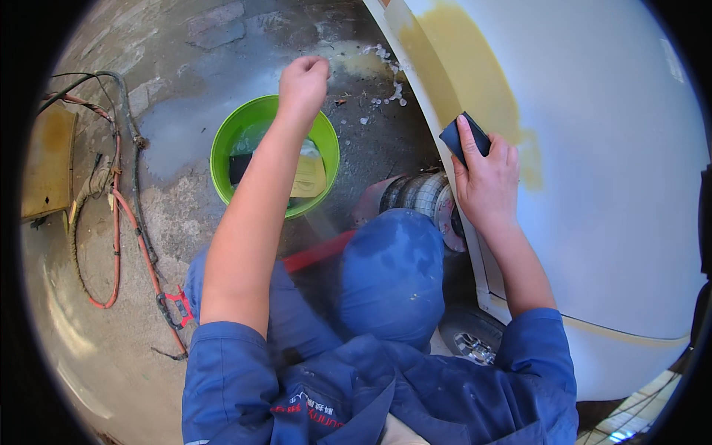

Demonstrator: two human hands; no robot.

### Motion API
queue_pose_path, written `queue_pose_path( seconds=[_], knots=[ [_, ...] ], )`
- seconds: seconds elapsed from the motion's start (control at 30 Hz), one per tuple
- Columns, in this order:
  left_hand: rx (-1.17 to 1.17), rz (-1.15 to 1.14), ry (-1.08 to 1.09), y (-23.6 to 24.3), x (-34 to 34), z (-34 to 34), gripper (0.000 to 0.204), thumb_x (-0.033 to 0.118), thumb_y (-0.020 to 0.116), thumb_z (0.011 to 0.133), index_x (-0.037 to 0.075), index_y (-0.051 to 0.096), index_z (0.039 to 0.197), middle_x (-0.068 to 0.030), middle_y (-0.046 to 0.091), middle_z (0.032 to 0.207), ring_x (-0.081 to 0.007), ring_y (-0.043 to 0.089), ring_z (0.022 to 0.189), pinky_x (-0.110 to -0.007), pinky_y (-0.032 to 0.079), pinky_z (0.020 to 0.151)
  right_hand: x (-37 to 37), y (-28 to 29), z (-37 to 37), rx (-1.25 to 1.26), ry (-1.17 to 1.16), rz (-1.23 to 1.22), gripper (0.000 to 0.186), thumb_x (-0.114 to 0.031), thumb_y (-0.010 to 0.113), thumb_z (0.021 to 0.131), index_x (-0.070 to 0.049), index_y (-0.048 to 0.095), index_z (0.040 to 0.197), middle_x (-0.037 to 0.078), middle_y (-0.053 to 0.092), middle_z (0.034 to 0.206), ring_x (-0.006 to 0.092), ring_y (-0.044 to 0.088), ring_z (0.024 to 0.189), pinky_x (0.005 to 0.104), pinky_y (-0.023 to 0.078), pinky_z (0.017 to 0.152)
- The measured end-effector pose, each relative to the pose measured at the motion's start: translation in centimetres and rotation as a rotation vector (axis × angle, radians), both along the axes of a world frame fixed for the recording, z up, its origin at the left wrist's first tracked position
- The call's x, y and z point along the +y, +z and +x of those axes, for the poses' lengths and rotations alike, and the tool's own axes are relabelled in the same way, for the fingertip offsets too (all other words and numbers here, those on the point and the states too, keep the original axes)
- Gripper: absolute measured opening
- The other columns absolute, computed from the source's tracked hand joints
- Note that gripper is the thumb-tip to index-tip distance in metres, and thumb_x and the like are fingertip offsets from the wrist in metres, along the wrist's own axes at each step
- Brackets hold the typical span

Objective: The person sands a yellow filler patch on a white car door using a sanding block and a cloth. They repeatedly dip the sanding block in a green bucket of water and wipe the surface while kneeling beside the vehicle.

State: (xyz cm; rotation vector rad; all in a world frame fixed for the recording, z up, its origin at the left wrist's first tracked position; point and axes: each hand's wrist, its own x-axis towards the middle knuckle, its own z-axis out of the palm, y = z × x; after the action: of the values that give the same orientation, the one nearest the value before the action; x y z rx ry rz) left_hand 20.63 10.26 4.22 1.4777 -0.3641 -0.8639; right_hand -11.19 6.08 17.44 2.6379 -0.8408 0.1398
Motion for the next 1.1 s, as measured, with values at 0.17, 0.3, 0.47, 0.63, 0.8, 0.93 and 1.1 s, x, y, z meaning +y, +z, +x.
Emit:
queue_pose_path(
  seconds=[0.17,0.3,0.47,0.63,0.8,0.93,1.1],
  knots=[
    [-0.381,0.064,0.393,-7.7,0.0,1.9,0.035,0.025,0.067,0.093,0.000,0.076,0.115,-0.0198,0.080,0.105,-0.0327,0.077,0.101,-0.042,0.058,0.093,-2.4,1.3,-2.7,0.482,-0.001,-0.358,0.070,-0.019,0.068,0.096,-0.033,0.051,0.163,0.014,0.052,0.134,0.0330,0.051,0.124,0.0444,0.040,0.103],
    [-0.375,0.073,0.451,-9.1,0.0,4.4,0.031,0.023,0.066,0.095,0.000,0.073,0.115,-0.0207,0.078,0.110,-0.0371,0.074,0.104,-0.044,0.057,0.093,-3.5,1.4,-3.4,0.433,0.153,-0.472,0.067,-0.026,0.066,0.099,-0.031,0.049,0.164,0.009,0.046,0.161,0.0348,0.039,0.152,0.0471,0.024,0.125],
    [-0.263,0.114,0.456,-8.0,1.0,4.4,0.029,0.016,0.061,0.093,-0.001,0.069,0.115,-0.0299,0.072,0.117,-0.0460,0.068,0.112,-0.049,0.055,0.094,-7.1,0.4,3.2,0.559,0.043,-0.359,0.065,-0.032,0.062,0.104,-0.025,0.045,0.166,-0.003,0.034,0.176,0.0254,0.023,0.166,0.0485,0.010,0.135],
    [-0.493,-0.075,0.273,-5.3,0.6,1.8,0.045,0.023,0.064,0.095,-0.002,0.067,0.132,-0.0302,0.069,0.130,-0.0457,0.065,0.124,-0.049,0.051,0.108,-10.4,-1.0,9.2,0.384,0.127,-0.408,0.061,-0.032,0.059,0.107,-0.023,0.046,0.165,-0.003,0.038,0.174,0.0264,0.026,0.165,0.0495,0.013,0.135],
    [-0.789,-0.087,0.241,-5.1,0.4,2.2,0.051,0.029,0.064,0.099,-0.006,0.064,0.136,-0.0301,0.065,0.139,-0.0444,0.060,0.134,-0.049,0.046,0.117,-6.3,0.3,2.6,0.621,-0.093,-0.326,0.066,-0.033,0.063,0.104,-0.023,0.044,0.167,-0.002,0.039,0.174,0.0265,0.027,0.164,0.0513,0.013,0.135],
    [-0.869,-0.002,0.147,-7.1,0.5,2.7,0.049,0.027,0.062,0.100,-0.007,0.065,0.135,-0.0313,0.064,0.140,-0.0472,0.056,0.137,-0.052,0.043,0.120,-7.3,0.2,2.2,0.549,-0.010,-0.358,0.065,-0.033,0.062,0.105,-0.023,0.044,0.167,-0.002,0.039,0.174,0.0269,0.027,0.164,0.0523,0.012,0.135],
    [-1.147,-0.112,0.264,-8.3,-0.9,1.0,0.036,0.025,0.064,0.098,-0.002,0.072,0.120,-0.0220,0.075,0.118,-0.0391,0.070,0.113,-0.047,0.054,0.102,-11.3,-1.1,10.7,0.445,0.076,-0.401,0.062,-0.033,0.059,0.107,-0.023,0.044,0.166,-0.003,0.039,0.174,0.0273,0.028,0.164,0.0530,0.013,0.134]
  ],
)
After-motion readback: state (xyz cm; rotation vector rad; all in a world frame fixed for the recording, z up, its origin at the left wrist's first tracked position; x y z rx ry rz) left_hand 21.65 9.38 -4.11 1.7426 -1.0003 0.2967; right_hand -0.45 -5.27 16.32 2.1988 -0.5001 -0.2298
